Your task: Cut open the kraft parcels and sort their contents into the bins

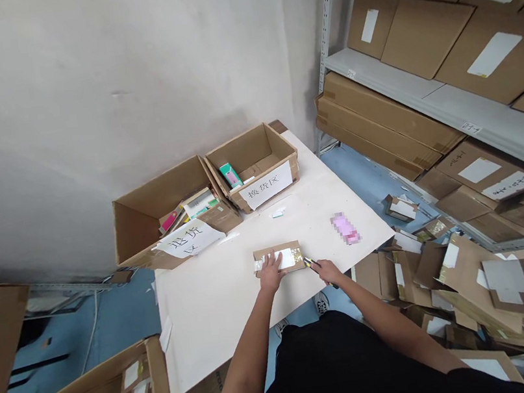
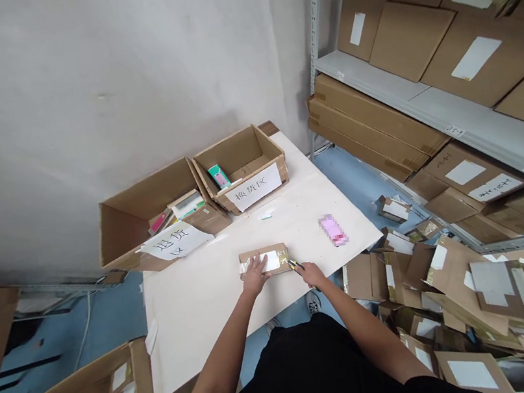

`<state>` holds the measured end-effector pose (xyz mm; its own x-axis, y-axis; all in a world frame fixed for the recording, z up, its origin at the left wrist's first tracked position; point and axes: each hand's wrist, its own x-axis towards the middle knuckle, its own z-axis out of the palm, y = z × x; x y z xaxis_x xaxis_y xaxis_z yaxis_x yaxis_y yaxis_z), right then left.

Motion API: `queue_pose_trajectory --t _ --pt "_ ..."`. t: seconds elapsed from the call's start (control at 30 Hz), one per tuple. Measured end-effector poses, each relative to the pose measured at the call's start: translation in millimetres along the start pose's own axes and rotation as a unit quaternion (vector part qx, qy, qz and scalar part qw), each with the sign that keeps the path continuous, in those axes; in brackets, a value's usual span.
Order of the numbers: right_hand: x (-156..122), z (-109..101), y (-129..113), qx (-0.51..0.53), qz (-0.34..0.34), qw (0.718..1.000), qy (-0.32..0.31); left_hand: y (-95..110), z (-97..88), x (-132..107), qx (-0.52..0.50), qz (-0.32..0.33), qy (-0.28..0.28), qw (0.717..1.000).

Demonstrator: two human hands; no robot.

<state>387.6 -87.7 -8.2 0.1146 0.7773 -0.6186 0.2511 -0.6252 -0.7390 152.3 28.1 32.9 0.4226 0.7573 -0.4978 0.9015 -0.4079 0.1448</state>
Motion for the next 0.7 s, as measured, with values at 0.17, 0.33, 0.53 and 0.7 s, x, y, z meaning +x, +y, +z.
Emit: queue_pose_trajectory --t 0.17,0.33,0.53,0.7 --pt "2 11 1 0.052 0.047 0.989 0.131 -7 -25.8 10 -0.029 -0.013 0.059 0.998" --pt "25 42 -34 -0.061 0.053 0.987 0.136 -25 -34.8 1 -0.014 -0.067 0.050 0.996" --pt "88 40 -131 -0.160 0.062 0.973 0.152 -25 -15.9 -36 -0.014 -0.163 -0.009 0.986" --pt "97 6 -145 -0.160 0.018 0.974 0.159 -23 -23.6 -30 -0.026 -0.112 0.014 0.993"
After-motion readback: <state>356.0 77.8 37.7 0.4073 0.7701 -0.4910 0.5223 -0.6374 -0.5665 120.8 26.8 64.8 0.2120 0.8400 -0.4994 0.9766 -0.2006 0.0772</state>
